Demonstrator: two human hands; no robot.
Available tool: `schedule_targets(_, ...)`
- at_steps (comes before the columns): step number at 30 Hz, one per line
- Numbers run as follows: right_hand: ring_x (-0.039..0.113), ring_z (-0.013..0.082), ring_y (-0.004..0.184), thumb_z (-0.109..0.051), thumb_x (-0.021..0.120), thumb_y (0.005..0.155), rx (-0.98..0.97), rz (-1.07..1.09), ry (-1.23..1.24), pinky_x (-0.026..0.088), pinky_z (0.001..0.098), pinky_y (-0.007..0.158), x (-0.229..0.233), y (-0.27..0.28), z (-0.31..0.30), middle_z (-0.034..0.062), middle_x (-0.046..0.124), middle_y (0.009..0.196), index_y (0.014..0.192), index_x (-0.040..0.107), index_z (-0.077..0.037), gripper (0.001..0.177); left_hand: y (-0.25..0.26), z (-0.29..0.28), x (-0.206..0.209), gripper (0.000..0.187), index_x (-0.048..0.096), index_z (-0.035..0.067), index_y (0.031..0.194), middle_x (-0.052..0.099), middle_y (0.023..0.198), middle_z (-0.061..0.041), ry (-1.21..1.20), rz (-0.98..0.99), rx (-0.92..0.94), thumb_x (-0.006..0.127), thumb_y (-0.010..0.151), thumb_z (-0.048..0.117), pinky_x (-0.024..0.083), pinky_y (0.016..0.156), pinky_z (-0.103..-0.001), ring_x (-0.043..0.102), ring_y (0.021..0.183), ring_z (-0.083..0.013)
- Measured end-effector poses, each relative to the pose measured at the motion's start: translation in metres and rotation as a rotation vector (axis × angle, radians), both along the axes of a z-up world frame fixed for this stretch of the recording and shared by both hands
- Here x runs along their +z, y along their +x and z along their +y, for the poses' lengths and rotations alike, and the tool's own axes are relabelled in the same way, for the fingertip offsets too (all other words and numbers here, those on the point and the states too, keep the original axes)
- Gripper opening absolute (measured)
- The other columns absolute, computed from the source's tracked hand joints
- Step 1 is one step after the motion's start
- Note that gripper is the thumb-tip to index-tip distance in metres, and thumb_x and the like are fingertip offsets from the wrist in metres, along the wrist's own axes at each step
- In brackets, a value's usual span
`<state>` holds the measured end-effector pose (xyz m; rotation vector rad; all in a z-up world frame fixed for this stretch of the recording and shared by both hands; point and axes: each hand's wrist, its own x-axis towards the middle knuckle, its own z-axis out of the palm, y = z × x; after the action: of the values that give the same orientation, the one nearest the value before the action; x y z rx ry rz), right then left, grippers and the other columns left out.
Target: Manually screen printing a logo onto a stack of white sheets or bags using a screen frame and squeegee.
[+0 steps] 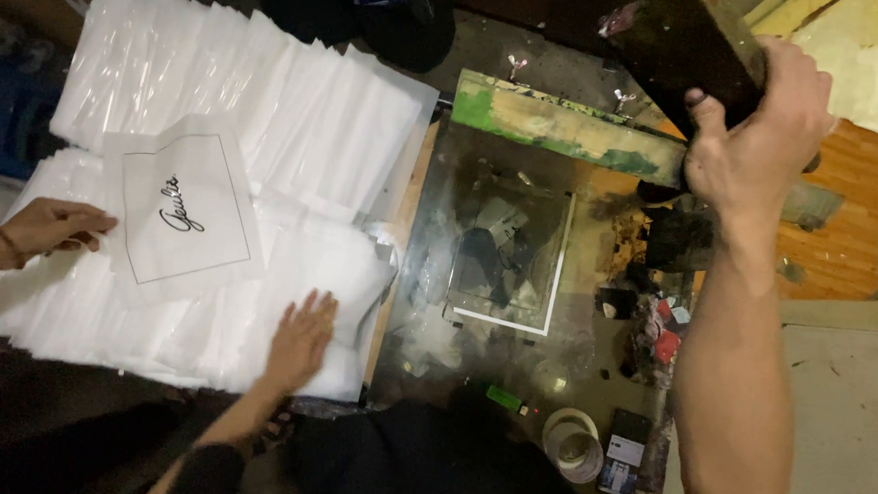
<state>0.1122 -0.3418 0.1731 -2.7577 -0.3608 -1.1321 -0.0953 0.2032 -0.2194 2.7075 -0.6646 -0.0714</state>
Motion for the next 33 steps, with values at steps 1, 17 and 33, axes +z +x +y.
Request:
schedule_targets(1,0.058,0.0419,0.109,-0.015,0.091,0.099,-0.026,0.013,-0.007,0.044,0.0506,0.085,-0.004,0.004,-0.002,0.0254,0.072,0.126,0.137,0.07,0.007,0.048,-0.001,-0.023,0.012,0.055,0.042,0.02,0.165,0.04,0.175,-0.005,-0.165,0.096,0.069,0.025,0.117,0.041,0.017,0.136,-0.056,0.026,0.168,-0.0293)
schedule_targets(17,0.059,0.033,0.103,-0.036,0.074,0.106,-0.091,0.097,0.132,0.043,0.0447,0.083,-0.005,-0.013,0.015,0.0136,0.07,0.116,0.135,0.066,-0.006,0.043,0.159,-0.346,0.002,0.097,0.006,0.016,0.177,0.023,0.18,-0.014,0.115,0.335,-0.106,0.017,0.104,0.08,0.001,0.134,-0.058,0.018,0.166,-0.0316)
schedule_targets(33,0.061,0.0334,0.104,-0.047,0.07,0.108,-0.101,0.105,0.129,0.044,0.0454,0.082,-0.006,-0.006,0.011,0.0133,0.072,0.116,0.135,0.066,-0.008,0.048,0.15,-0.369,-0.004,0.096,0.01,0.014,0.176,0.01,0.183,-0.013,0.052,0.278,-0.088,0.021,0.105,0.078,-0.001,0.134,-0.058,0.006,0.169,-0.0329)
